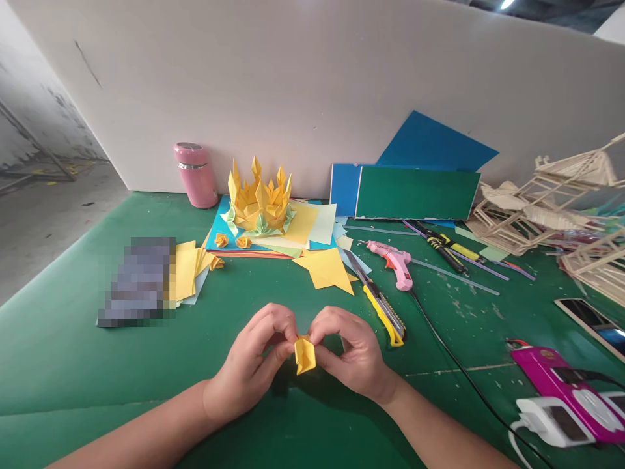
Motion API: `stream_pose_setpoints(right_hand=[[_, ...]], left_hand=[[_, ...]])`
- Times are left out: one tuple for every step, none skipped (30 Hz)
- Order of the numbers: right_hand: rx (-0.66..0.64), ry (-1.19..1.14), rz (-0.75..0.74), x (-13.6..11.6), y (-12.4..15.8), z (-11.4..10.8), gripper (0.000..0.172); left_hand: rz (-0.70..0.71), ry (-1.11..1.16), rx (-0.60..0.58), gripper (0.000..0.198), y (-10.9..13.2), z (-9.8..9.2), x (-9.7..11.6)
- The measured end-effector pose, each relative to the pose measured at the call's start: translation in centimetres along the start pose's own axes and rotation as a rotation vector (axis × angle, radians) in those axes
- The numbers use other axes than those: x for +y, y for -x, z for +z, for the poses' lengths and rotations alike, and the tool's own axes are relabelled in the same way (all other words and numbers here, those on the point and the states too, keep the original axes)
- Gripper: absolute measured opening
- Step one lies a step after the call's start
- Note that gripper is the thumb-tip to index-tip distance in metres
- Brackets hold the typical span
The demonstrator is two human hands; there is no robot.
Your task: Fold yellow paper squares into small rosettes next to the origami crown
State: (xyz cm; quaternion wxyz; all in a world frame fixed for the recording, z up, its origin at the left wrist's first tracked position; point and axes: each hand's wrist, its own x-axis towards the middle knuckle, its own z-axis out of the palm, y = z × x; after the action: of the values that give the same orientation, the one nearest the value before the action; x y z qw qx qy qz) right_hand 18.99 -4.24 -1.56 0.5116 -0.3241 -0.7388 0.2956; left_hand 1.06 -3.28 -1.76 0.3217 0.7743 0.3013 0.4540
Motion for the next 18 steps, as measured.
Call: stream_pose_setpoints(right_hand=[[0.01, 0.017, -0.016, -0.1, -0.1, -0.1, 0.01], [0.021, 0.028, -0.024, -0.1, -0.1, -0.1, 0.01], [0.029, 0.029, -0.023, -0.2, -0.2, -0.1, 0.01], [0.027, 0.017, -0.014, -0.3, -0.2, -0.1, 0.01], [0.016, -0.009, 0.0, -0.4, -0.3, -0.1, 0.011], [0.0, -0.046, 0.018, -0.5, -0.3, -0.1, 0.012], [-0.019, -0.089, 0.038, -0.6, -0.4, 0.0, 0.013], [-0.033, -0.132, 0.064, -0.6, -0.4, 0.0, 0.015], [-0.041, -0.167, 0.09, -0.6, -0.5, 0.0, 0.016], [-0.04, -0.188, 0.112, -0.6, -0.5, 0.0, 0.016], [-0.031, -0.196, 0.127, -0.6, -0.5, 0.0, 0.016], [-0.019, -0.195, 0.134, -0.5, -0.5, 0.0, 0.015], [-0.004, -0.191, 0.131, -0.5, -0.4, 0.0, 0.014], [0.011, -0.185, 0.122, -0.4, -0.4, 0.0, 0.013], [0.02, -0.183, 0.115, -0.3, -0.3, 0.0, 0.012], [0.027, -0.187, 0.118, -0.2, -0.3, 0.0, 0.012], [0.028, -0.199, 0.136, -0.1, -0.3, 0.0, 0.012], [0.026, -0.219, 0.173, 0.0, -0.3, 0.0, 0.011]], left_hand=[[-0.015, 0.021, -0.008, 0.014, 0.0, 0.0, 0.0], [-0.033, 0.048, -0.017, 0.014, 0.0, 0.0, -0.1], [-0.06, 0.08, -0.028, 0.015, 0.0, 0.0, -0.1], [-0.094, 0.123, -0.044, 0.016, -0.1, -0.1, 0.0], [-0.137, 0.177, -0.064, 0.017, -0.2, -0.2, 0.0], [-0.188, 0.243, -0.091, 0.019, -0.3, -0.2, 0.1], [-0.243, 0.317, -0.123, 0.021, -0.4, -0.3, 0.3], [-0.298, 0.395, -0.156, 0.024, -0.5, -0.3, 0.4], [-0.351, 0.468, -0.181, 0.026, -0.6, -0.3, 0.5], [-0.395, 0.528, -0.192, 0.027, -0.7, -0.3, 0.6], [-0.429, 0.57, -0.189, 0.027, -0.8, -0.3, 0.7], [-0.452, 0.592, -0.173, 0.028, -0.9, -0.3, 0.7], [-0.47, 0.597, -0.148, 0.028, -1.0, -0.2, 0.7], [-0.487, 0.591, -0.121, 0.03, -1.1, -0.2, 0.7], [-0.509, 0.585, -0.103, 0.031, -1.1, -0.1, 0.6], [-0.538, 0.584, -0.099, 0.033, -1.1, -0.1, 0.5], [-0.573, 0.587, -0.108, 0.035, -1.2, 0.0, 0.5], [-0.611, 0.595, -0.126, 0.037, -1.2, 0.0, 0.4]])
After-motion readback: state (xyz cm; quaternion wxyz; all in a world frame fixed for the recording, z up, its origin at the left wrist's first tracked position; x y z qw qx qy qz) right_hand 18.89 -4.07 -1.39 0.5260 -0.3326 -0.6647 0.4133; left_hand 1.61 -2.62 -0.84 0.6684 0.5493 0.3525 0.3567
